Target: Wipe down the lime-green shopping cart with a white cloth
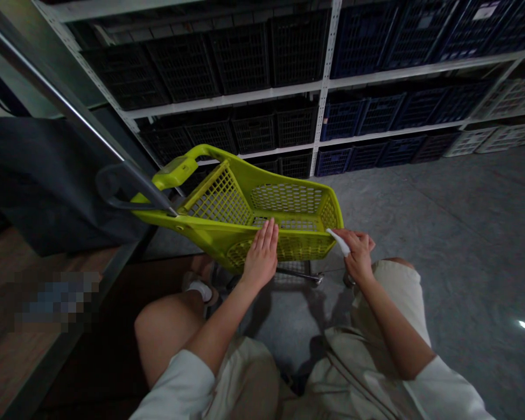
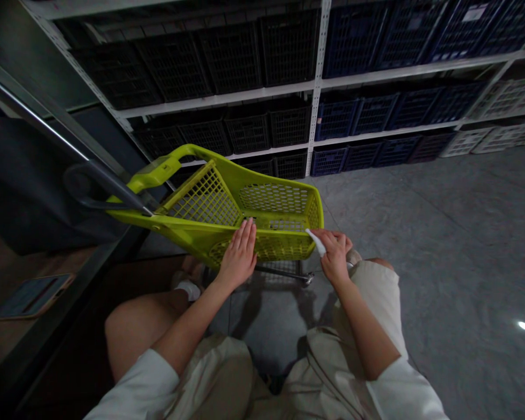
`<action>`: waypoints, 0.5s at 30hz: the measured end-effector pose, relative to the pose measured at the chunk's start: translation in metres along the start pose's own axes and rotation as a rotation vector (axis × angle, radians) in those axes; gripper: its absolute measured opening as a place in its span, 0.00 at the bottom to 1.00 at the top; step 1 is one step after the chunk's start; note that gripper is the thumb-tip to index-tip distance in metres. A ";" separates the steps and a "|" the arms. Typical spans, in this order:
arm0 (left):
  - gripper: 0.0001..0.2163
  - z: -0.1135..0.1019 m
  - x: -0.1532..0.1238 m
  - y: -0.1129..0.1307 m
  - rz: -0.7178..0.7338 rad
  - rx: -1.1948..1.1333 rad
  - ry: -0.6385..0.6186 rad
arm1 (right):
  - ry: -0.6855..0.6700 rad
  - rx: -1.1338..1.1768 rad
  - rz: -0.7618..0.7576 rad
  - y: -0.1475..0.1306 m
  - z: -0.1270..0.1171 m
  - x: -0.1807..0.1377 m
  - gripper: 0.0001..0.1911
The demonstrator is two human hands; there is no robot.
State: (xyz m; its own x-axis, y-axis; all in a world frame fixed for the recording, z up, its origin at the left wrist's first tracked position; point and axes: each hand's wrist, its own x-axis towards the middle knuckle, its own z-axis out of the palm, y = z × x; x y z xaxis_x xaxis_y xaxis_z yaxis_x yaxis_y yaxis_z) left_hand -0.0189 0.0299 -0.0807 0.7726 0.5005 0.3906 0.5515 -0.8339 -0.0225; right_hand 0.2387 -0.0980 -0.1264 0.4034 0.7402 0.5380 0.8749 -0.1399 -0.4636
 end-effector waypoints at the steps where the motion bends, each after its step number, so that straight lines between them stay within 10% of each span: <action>1: 0.40 -0.001 -0.001 0.000 0.003 -0.004 -0.008 | 0.006 0.019 -0.012 -0.001 0.000 -0.002 0.23; 15: 0.41 -0.010 -0.007 -0.034 0.016 -0.088 -0.041 | 0.002 0.231 -0.090 -0.055 -0.001 -0.059 0.35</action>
State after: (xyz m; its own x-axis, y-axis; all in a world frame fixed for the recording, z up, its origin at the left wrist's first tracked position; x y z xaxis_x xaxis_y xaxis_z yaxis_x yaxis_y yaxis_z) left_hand -0.0462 0.0523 -0.0735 0.7946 0.4942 0.3527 0.5102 -0.8584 0.0532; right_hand 0.1672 -0.1349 -0.1319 0.3270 0.7417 0.5857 0.8229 0.0812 -0.5623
